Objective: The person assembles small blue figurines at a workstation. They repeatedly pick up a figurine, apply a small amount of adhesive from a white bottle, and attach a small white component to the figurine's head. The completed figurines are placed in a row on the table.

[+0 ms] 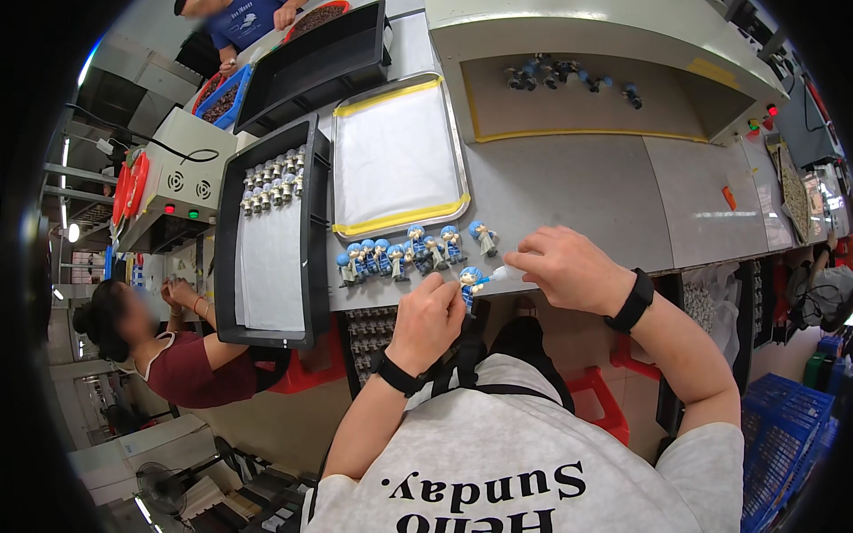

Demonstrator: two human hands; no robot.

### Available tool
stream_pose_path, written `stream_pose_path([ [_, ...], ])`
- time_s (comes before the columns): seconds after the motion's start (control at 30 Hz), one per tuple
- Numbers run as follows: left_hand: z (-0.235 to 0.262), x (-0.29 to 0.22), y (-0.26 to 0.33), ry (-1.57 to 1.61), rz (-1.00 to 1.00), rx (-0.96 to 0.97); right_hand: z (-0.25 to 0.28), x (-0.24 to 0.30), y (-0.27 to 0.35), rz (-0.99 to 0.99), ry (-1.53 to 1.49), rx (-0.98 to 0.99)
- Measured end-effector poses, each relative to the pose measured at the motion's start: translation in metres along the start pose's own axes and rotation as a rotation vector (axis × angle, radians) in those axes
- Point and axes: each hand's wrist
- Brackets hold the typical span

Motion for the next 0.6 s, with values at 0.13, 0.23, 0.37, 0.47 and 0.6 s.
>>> stream_pose_path([
  [0.13, 0.0, -0.001, 0.0, 0.001, -0.001, 0.006, 0.003, 0.004, -0.001, 0.01, 0.055, 0.005],
  [0.23, -0.001, 0.001, 0.001, 0.002, -0.001, 0.008, 0.004, 0.006, -0.001, 0.018, 0.097, 0.007],
  [0.37, -0.002, 0.0, 0.002, 0.003, 0.007, 0.008, 0.006, 0.009, -0.002, 0.03, 0.131, 0.003],
  [0.47, -0.002, 0.001, 0.002, 0.001, 0.003, 0.007, 0.007, 0.01, -0.001, 0.051, 0.188, 0.002],
  [0.6, -0.003, 0.0, 0.002, 0.002, 0.006, 0.006, 0.011, 0.014, -0.003, 0.076, 0.26, 0.01],
])
Point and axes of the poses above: each hand's wrist, its own y-axis away from the middle knuckle, its own z-axis out of the back of the hand, x = y × z, and after that the axes turned 15 degrees about y, right-handed
